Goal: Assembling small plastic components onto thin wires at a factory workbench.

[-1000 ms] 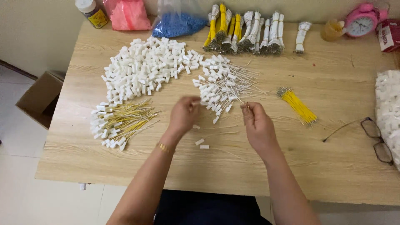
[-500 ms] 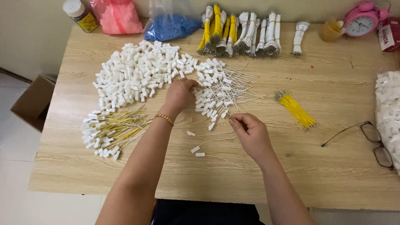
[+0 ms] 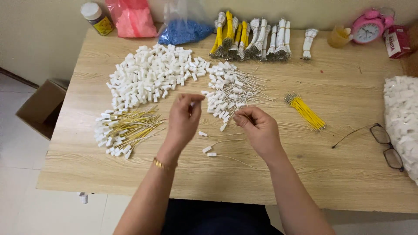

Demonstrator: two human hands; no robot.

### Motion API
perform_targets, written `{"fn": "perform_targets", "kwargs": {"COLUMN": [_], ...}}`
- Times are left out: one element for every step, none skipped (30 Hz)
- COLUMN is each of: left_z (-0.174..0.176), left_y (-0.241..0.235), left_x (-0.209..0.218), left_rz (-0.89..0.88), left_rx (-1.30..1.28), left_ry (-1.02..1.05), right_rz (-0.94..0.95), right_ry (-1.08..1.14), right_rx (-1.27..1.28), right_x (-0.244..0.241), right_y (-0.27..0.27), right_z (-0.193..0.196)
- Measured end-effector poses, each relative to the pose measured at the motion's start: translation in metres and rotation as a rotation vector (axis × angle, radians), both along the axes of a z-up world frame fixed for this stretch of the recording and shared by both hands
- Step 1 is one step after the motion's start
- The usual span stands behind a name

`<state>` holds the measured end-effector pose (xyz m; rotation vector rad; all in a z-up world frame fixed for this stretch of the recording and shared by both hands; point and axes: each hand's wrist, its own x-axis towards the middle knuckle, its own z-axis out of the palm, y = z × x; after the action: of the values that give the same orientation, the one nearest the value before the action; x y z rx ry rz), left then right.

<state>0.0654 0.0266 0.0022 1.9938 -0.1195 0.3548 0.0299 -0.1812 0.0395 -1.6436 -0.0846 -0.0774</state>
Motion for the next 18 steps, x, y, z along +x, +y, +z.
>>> {"fn": "perform_targets", "kwargs": {"left_z": [0.011, 0.022, 0.032, 0.029, 0.025, 0.02, 0.016, 0.012, 0.008, 0.009, 0.01, 0.01, 0.006, 0.003, -0.001, 0.001, 0.003, 0.004], "left_y": [-0.005, -0.011, -0.016, -0.019, -0.021, -0.024, -0.025, -0.026, -0.028, -0.028, -0.029, -0.029, -0.03, -0.031, -0.032, -0.031, -0.03, -0.029], "left_x": [-0.013, -0.026, -0.039, -0.042, -0.044, -0.047, -0.048, -0.049, -0.048, -0.049, -0.049, -0.05, -0.051, -0.052, -0.052, -0.054, -0.055, -0.056], "left_rz": [0.003, -0.028, -0.06, -0.057, -0.072, -0.087, -0.085, -0.114, -0.145, -0.146, -0.159, -0.172, -0.173, -0.187, -0.2, -0.2, -0.202, -0.204], "left_rx": [-0.001, -0.214, -0.426, -0.428, -0.522, -0.616, -0.618, -0.656, -0.693, -0.693, -0.718, -0.742, -0.742, -0.775, -0.806, -0.805, -0.816, -0.826], "left_ry": [-0.003, 0.078, 0.159, 0.155, 0.241, 0.328, 0.327, 0.343, 0.358, 0.355, 0.38, 0.404, 0.404, 0.401, 0.4, 0.401, 0.397, 0.392], "right_rz": [0.003, 0.016, 0.029, 0.033, 0.039, 0.045, 0.047, 0.064, 0.078, 0.079, 0.065, 0.051, 0.051, 0.045, 0.038, 0.037, 0.023, 0.009], "right_ry": [-0.003, -0.008, -0.013, -0.015, -0.038, -0.061, -0.061, -0.062, -0.064, -0.067, -0.073, -0.079, -0.08, -0.059, -0.038, -0.037, -0.03, -0.023], "right_rx": [-0.001, 0.005, 0.011, 0.01, -0.001, -0.011, -0.013, -0.034, -0.055, -0.056, -0.056, -0.057, -0.058, -0.07, -0.081, -0.08, -0.115, -0.15], "right_x": [-0.002, -0.004, -0.006, -0.009, -0.013, -0.016, -0.018, -0.019, -0.02, -0.021, -0.023, -0.025, -0.024, -0.024, -0.023, -0.026, -0.029, -0.031], "right_y": [0.001, 0.003, 0.004, 0.006, 0.006, 0.007, 0.006, 0.004, 0.002, 0.004, 0.005, 0.005, 0.004, 0.002, 0.0, 0.003, 0.005, 0.007], "right_z": [0.002, 0.004, 0.006, 0.011, 0.016, 0.021, 0.017, 0.014, 0.011, 0.014, 0.017, 0.02, 0.016, 0.012, 0.007, 0.012, 0.018, 0.023]}}
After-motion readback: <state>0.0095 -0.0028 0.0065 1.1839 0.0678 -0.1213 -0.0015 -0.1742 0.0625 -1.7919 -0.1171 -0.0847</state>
